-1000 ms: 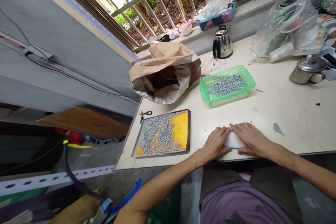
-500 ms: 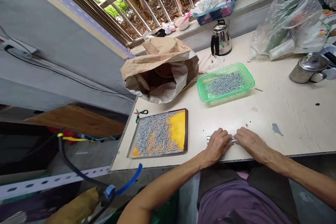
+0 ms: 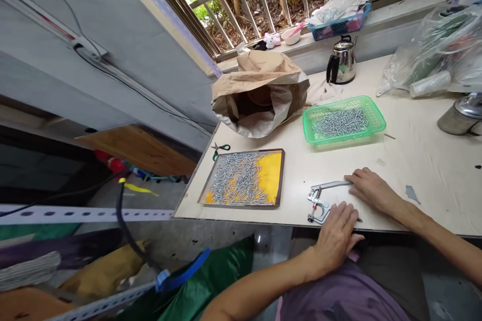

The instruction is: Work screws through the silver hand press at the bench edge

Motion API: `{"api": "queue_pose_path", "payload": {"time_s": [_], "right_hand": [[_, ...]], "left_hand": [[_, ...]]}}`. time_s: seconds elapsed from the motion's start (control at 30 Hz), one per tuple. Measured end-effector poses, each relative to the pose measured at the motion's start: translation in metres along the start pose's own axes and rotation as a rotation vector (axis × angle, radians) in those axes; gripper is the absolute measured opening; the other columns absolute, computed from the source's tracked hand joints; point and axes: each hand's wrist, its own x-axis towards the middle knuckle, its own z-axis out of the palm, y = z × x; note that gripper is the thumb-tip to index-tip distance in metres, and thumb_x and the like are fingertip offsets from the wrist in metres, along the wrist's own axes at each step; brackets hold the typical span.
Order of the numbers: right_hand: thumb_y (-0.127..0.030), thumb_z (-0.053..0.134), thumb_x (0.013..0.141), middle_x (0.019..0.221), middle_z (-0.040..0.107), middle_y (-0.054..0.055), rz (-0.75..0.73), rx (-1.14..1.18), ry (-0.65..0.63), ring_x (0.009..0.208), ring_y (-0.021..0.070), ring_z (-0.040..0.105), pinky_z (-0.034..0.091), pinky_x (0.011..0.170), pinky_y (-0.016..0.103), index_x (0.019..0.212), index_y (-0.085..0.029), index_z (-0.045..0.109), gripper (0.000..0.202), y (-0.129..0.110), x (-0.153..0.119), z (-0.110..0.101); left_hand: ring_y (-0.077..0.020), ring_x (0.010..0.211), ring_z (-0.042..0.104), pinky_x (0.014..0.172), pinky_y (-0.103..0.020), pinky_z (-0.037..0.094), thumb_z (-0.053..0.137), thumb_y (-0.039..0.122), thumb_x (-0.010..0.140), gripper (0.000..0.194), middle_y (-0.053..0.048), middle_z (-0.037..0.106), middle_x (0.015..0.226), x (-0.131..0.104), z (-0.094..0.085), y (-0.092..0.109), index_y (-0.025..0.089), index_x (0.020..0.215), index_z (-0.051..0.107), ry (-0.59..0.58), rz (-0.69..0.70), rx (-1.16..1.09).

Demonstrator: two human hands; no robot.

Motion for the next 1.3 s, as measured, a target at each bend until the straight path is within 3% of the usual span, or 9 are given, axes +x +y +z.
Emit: {"api": "queue_pose_path", "payload": {"time_s": [0.17, 0.3, 0.5, 0.67, 0.8, 0.9, 1.0, 1.13, 1.3], "right_hand": [[-0.019, 0.051, 0.088, 0.088, 0.064, 0.008, 0.096, -0.129, 0.078, 0.083, 0.0218, 0.052, 0.037, 0.07, 0.034, 0.088, -0.019, 0.066, 0.015, -0.023, 0.023, -0.012], [-0.019, 0.058, 0.085, 0.102, 0.063, 0.006, -0.245, -0.027, -0.028, 0.094, 0.0211, 0.05, 0.037, 0.072, 0.032, 0.093, -0.025, 0.068, 0.015, -0.062, 0.037, -0.012], [-0.014, 0.062, 0.081, 0.089, 0.063, 0.007, -0.58, -0.125, -0.105, 0.1, 0.0231, 0.05, 0.038, 0.072, 0.034, 0.065, -0.02, 0.065, 0.017, -0.105, 0.051, 0.024], [-0.006, 0.05, 0.086, 0.072, 0.062, 0.001, -0.674, -0.029, 0.157, 0.076, 0.0156, 0.054, 0.041, 0.067, 0.03, 0.07, -0.021, 0.064, 0.026, -0.107, 0.059, 0.033], [-0.013, 0.04, 0.093, 0.084, 0.065, 0.004, -0.583, 0.156, 0.52, 0.081, 0.0151, 0.057, 0.047, 0.075, 0.029, 0.094, -0.02, 0.063, 0.024, -0.088, 0.074, -0.019], [-0.028, 0.037, 0.096, 0.092, 0.067, 0.011, -0.315, 0.006, 0.669, 0.086, 0.0219, 0.06, 0.05, 0.077, 0.037, 0.11, -0.016, 0.06, 0.03, -0.055, 0.091, -0.071], [-0.046, 0.022, 0.096, 0.108, 0.062, 0.023, -0.029, -0.255, 0.658, 0.092, 0.0342, 0.059, 0.05, 0.071, 0.051, 0.12, -0.01, 0.056, 0.056, -0.024, 0.094, -0.095], [-0.055, 0.024, 0.094, 0.099, 0.066, 0.014, -0.061, -0.028, 0.516, 0.082, 0.0268, 0.064, 0.054, 0.065, 0.038, 0.113, -0.019, 0.061, 0.055, -0.018, 0.061, -0.065], [-0.048, 0.034, 0.094, 0.085, 0.069, 0.004, -0.118, 0.26, 0.369, 0.069, 0.017, 0.067, 0.054, 0.057, 0.026, 0.094, -0.026, 0.065, 0.038, -0.048, 0.01, -0.006]], "left_hand": [[-0.0255, 0.117, 0.055, 0.108, -0.048, 0.038, 0.049, 0.038, 0.092, 0.042, -0.013, 0.062, 0.116, 0.006, -0.007, 0.003, 0.013, 0.125, 0.048, -0.023, -0.047, -0.09], [-0.0282, 0.12, 0.053, 0.105, -0.046, 0.042, 0.052, 0.038, 0.09, 0.046, -0.016, 0.061, 0.12, 0.005, -0.004, 0.0, 0.01, 0.126, 0.049, -0.043, -0.043, -0.154], [-0.0334, 0.13, 0.043, 0.106, -0.048, 0.039, 0.047, 0.032, 0.092, 0.047, -0.019, 0.055, 0.131, -0.002, 0.011, -0.006, 0.005, 0.13, 0.049, -0.105, -0.03, -0.082], [-0.0313, 0.131, 0.042, 0.108, -0.045, 0.037, 0.048, 0.032, 0.091, 0.049, -0.016, 0.052, 0.135, 0.002, 0.005, -0.007, 0.009, 0.134, 0.045, -0.147, 0.013, -0.038], [-0.0261, 0.126, 0.048, 0.108, -0.037, 0.038, 0.05, 0.035, 0.092, 0.041, -0.015, 0.059, 0.125, 0.003, -0.01, -0.014, 0.009, 0.124, 0.053, -0.065, 0.113, -0.035], [-0.0211, 0.11, 0.057, 0.098, -0.034, 0.045, 0.046, 0.025, 0.093, 0.025, -0.012, 0.065, 0.109, 0.0, -0.036, -0.046, 0.012, 0.107, 0.061, 0.161, 0.017, 0.037], [-0.0188, 0.084, 0.059, 0.076, -0.032, 0.05, 0.047, 0.018, 0.091, 0.018, -0.008, 0.065, 0.087, -0.004, -0.075, -0.1, 0.017, 0.09, 0.065, 0.348, -0.383, 0.199], [-0.0221, 0.091, 0.055, 0.08, -0.034, 0.045, 0.055, 0.022, 0.089, 0.014, -0.008, 0.064, 0.09, -0.008, -0.126, -0.171, 0.015, 0.087, 0.067, 0.268, -0.821, 0.411], [-0.0226, 0.095, 0.052, 0.078, -0.032, 0.042, 0.054, 0.024, 0.089, 0.017, -0.01, 0.062, 0.096, -0.01, -0.14, -0.206, 0.013, 0.088, 0.067, -0.043, -0.905, 0.514]]}}
